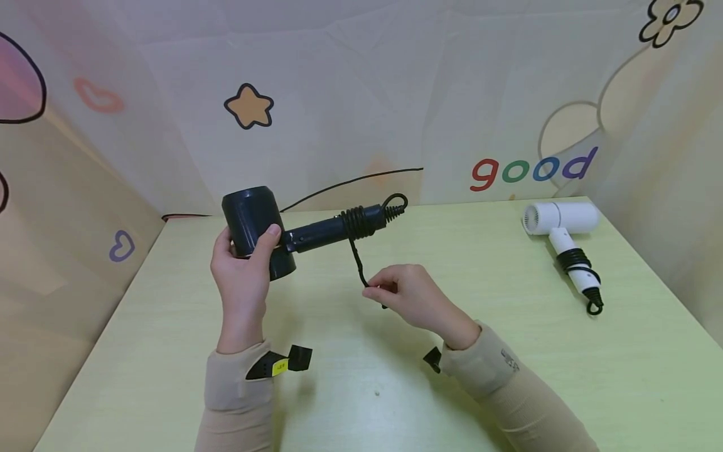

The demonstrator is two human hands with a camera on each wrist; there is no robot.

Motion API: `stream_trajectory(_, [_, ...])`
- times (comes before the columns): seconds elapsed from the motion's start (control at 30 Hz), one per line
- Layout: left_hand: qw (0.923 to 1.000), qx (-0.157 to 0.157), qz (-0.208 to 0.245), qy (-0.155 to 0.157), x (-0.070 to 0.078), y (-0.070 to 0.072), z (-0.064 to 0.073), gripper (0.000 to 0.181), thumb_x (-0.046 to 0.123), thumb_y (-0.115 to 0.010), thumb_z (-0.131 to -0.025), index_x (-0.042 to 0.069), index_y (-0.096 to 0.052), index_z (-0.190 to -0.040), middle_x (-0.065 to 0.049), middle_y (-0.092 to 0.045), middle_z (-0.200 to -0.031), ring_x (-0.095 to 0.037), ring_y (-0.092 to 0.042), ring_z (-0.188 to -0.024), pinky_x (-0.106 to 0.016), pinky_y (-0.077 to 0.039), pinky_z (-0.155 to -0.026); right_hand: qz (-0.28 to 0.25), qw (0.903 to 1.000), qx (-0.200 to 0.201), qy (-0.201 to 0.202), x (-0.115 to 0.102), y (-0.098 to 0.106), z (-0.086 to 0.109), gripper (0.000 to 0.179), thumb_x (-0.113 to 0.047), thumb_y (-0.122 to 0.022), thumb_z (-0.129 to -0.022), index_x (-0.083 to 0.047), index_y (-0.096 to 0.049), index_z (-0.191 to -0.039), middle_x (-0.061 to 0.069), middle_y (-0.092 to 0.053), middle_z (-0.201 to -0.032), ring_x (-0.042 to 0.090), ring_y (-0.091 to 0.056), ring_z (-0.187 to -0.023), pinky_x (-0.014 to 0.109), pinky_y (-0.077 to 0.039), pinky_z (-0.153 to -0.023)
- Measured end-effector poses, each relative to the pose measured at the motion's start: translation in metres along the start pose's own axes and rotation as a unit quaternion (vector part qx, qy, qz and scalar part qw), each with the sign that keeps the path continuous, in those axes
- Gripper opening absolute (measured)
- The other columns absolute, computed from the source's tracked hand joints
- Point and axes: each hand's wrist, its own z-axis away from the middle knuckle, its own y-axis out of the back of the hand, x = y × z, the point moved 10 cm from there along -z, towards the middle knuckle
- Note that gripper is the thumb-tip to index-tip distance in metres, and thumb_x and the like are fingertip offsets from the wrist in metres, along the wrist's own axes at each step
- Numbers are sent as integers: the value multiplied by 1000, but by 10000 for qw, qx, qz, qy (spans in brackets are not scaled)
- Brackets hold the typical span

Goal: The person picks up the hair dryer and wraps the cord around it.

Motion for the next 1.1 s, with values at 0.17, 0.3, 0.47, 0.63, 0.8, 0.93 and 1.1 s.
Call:
stream_trajectory(0.17, [9998, -180, -4, 132, -2, -4, 1, 69, 35, -71, -83, 13, -39, -140, -8, -47, -121, -23, -57, -105, -46, -49, -93, 233, 9994, 253, 97, -1, 5, -1, 13, -21, -70, -85, -10, -75, -89, -2, -63, -73, 9, -49, -60, 22, -43, -55])
stream_trajectory(0.3, [9992, -328, 4, 230, -2, -7, 2, 68, 36, -70, -84, 13, -40, -140, -8, -48, -123, -24, -56, -106, -47, -49, -93, 308, 9984, 438, 176, -1, 9, -2, 15, -20, -72, -83, -7, -76, -89, 0, -59, -77, 11, -49, -62, 22, -43, -55])
stream_trajectory(0.47, [9983, -511, 26, 280, -3, -10, 2, 65, 35, -70, -84, 13, -42, -138, -8, -49, -124, -25, -58, -106, -47, -49, -93, 316, 9980, 517, 160, 4, 10, -5, 19, -21, -73, -83, -5, -76, -93, 1, -58, -81, 12, -47, -62, 22, -41, -54])
stream_trajectory(0.63, [9963, -771, -51, 365, -3, -15, 4, 64, 34, -70, -84, 13, -42, -138, -7, -51, -122, -25, -61, -105, -44, -51, -91, 536, 9968, 588, 112, 9, 13, -7, 21, -23, -72, -84, -8, -75, -98, -1, -57, -78, 12, -46, -64, 23, -40, -57])
stream_trajectory(0.8, [9926, -1079, -186, 533, -5, -22, 7, 63, 34, -69, -85, 12, -43, -137, -8, -55, -117, -22, -65, -99, -37, -55, -85, 690, 9955, 655, 36, 13, 17, -7, 20, -25, -71, -84, -11, -75, -98, -4, -52, -64, 11, -44, -59, 23, -37, -54])
stream_trajectory(0.93, [9887, -1300, -281, 687, -8, -27, 9, 64, 35, -69, -85, 12, -41, -138, -10, -56, -117, -21, -66, -97, -36, -55, -85, 715, 9953, 647, -28, 17, 17, -8, 17, -27, -70, -85, -11, -74, -86, -5, -48, -51, 9, -37, -47, 22, -29, -45])
stream_trajectory(1.1, [9846, -1532, -360, 761, -10, -32, 11, 62, 34, -69, -85, 11, -43, -136, -11, -56, -115, -23, -65, -98, -39, -53, -88, 57, 9982, 564, -178, 24, 14, -12, 9, -19, -69, -86, -17, -68, -95, -2, -64, -63, 13, -56, -53, 24, -41, -47])
